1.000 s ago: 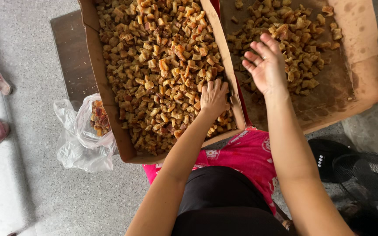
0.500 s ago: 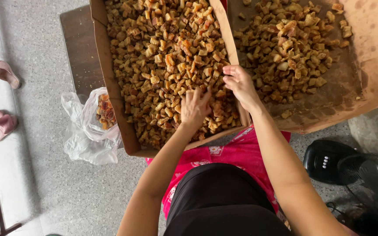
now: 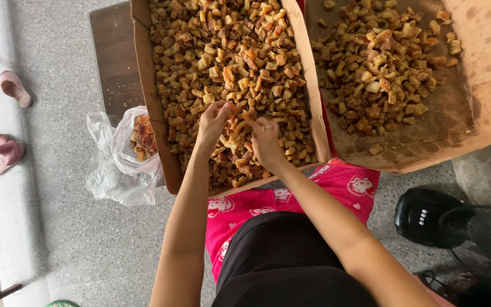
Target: The person sorts small, cubed pieces of food from a large cardboard box into a smaller box using their hands. They scoop handfuls of the food, sift through them, and transfer the pieces to the second box.
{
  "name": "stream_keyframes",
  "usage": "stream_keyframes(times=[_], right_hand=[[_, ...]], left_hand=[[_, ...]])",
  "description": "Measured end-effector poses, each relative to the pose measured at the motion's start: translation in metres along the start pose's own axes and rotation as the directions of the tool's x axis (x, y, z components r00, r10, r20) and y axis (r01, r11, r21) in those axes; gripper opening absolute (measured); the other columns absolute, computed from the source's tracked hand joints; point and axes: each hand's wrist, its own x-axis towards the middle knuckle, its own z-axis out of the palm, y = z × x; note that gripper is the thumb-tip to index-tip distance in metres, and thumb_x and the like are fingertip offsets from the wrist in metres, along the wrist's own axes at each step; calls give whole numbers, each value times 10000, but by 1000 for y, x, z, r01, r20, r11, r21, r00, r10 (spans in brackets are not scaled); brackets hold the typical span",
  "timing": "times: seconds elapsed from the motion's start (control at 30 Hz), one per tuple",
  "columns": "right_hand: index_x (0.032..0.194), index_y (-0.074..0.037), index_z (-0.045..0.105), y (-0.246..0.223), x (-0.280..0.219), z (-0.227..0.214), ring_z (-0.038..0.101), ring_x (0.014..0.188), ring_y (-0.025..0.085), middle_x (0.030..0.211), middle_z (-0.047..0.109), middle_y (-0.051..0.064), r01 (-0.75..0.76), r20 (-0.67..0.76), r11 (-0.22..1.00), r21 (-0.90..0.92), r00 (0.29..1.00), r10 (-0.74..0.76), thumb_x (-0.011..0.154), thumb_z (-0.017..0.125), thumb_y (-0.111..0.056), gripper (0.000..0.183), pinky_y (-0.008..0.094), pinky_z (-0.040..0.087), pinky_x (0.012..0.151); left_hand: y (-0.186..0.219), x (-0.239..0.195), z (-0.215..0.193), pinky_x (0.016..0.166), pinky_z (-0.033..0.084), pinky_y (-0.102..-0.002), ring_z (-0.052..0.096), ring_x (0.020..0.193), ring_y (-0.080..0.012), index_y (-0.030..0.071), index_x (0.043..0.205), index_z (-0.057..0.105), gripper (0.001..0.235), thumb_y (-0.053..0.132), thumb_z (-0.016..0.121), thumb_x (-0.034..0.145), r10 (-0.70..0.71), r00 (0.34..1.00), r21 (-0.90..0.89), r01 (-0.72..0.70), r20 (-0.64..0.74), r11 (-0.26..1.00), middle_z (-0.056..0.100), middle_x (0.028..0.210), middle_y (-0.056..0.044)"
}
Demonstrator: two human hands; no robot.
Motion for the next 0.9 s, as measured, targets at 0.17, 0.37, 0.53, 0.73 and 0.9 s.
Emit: stream_keyframes(times=[0.17, 0.37, 0.53, 0.73, 0.9], right_hand=[[1221, 17, 592, 32, 27, -52, 715, 893, 266, 1042, 715, 209, -157, 157, -2, 988, 987, 27, 1098, 544, -233, 283, 341, 630, 783], [1181, -13, 618, 45, 31, -50, 699, 1021, 265, 1124, 684, 180, -276, 362, -559, 781, 931, 46, 1029, 518, -355, 388, 363, 635, 830], [1281, 5, 638, 59, 27, -44, 684, 1052, 253, 1187, 693, 181, -239, 288, -650, 721, 957, -32, 1046, 588, -170, 298, 329, 607, 822], [1300, -63, 648, 65, 27, -40, 673, 1047, 231, 1175, 692, 138, -227, 243, -679, 699, 967, -73, 995, 643, -54, 305, 326, 604, 901], [1260, -49, 634, 71, 28, -43, 671, 1116, 243, 1228, 673, 139, -223, 297, -636, 739, 955, 11, 977, 641, -13, 285, 340, 602, 948]], left_hand=[[15, -8, -4, 544, 440, -274, 456, 610, -90, 8, 1236, 657, 411, 373, 587, 1062, 13, 999, -67, -10, 45, 998, 562, 794, -32], [35, -14, 33, 627, 547, -255, 630, 744, -66, 109, 1328, 615, 393, 224, 599, 952, 60, 984, 224, -97, 168, 970, 712, 1017, -48], [18, -16, 50, 734, 607, -306, 683, 785, -187, 95, 1273, 696, 346, 225, 636, 958, 229, 967, 514, -253, 110, 820, 517, 1349, -189], [14, -25, 69, 693, 591, -339, 680, 831, -164, 76, 1292, 605, 481, 388, 660, 931, 97, 972, 326, -165, 216, 931, 711, 1060, -113], [6, -21, 70, 606, 501, -298, 614, 712, -119, 64, 1177, 707, 380, 388, 571, 1034, 110, 977, 254, -156, 183, 955, 724, 906, -105]])
